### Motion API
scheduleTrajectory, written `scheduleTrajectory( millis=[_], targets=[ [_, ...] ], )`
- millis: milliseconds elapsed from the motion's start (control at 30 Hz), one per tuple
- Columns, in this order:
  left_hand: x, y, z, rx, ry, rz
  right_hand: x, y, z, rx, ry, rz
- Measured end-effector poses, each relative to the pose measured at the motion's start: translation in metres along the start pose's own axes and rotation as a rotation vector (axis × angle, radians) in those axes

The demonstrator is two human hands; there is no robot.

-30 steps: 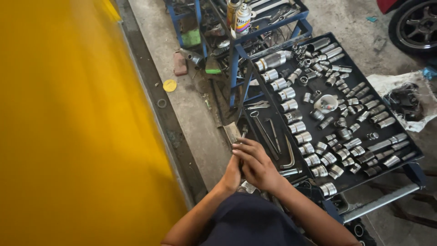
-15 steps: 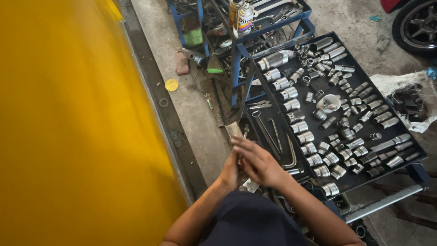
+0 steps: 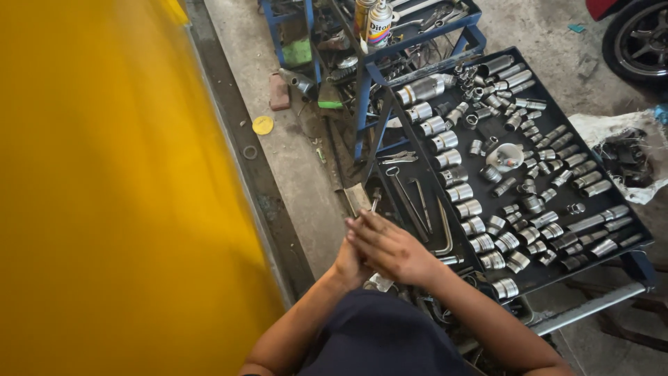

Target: The person cleans various small metal parts, including sockets and cylindrical pieces, using a red cloth. They wipe each item individually and place it back on a black tray filled with similar tools. The person occasionally picks up a new part from the tray to continue the cleaning process.

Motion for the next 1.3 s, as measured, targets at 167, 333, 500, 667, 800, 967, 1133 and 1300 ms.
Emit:
scheduleTrajectory(
  millis=[167, 333, 500, 667, 800, 967, 1133, 1300],
  targets=[
    [-0.009, 0.004, -0.001, 0.114, 0.124, 0.23, -0.013, -0.015, 0.021, 0.044, -0.095, -0.003],
    [0.005, 0.012, -0.008, -0.039, -0.025, -0.131, -0.006, -0.022, 0.017, -0.122, -0.158, -0.137],
    [-0.015, -0.058, 0.027, -0.048, 0.121, 0.384, 0.01, 0.016, 0.007, 0.062, -0.294, 0.041],
    [-0.008, -0.018, 0.006, -0.077, 0.12, 0.251, -0.007, 0.005, 0.017, -0.049, -0.41, -0.06],
    [-0.009, -0.022, 0.012, -0.077, 0.104, 0.248, -0.013, 0.014, 0.006, 0.026, -0.3, -0.01],
    [-0.002, -0.038, 0.011, -0.064, 0.134, 0.112, -0.016, 0.03, 0.021, 0.051, -0.368, 0.123],
    [-0.018, -0.006, 0.003, -0.071, 0.215, 0.487, -0.007, 0.033, -0.002, 0.044, -0.186, 0.065],
    [-0.01, -0.029, 0.014, 0.005, 0.139, 0.267, -0.007, 0.042, -0.004, 0.023, -0.156, 0.165]
  ],
)
Point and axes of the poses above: each hand's wrist, its own x-axis towards the middle knuckle, its own y-axis out of the back of the hand, z = x × y, the point moved 10 cm from there along x, towards the middle knuckle, and after that the axes turned 10 degrees about -y, right-handed, at the moved point
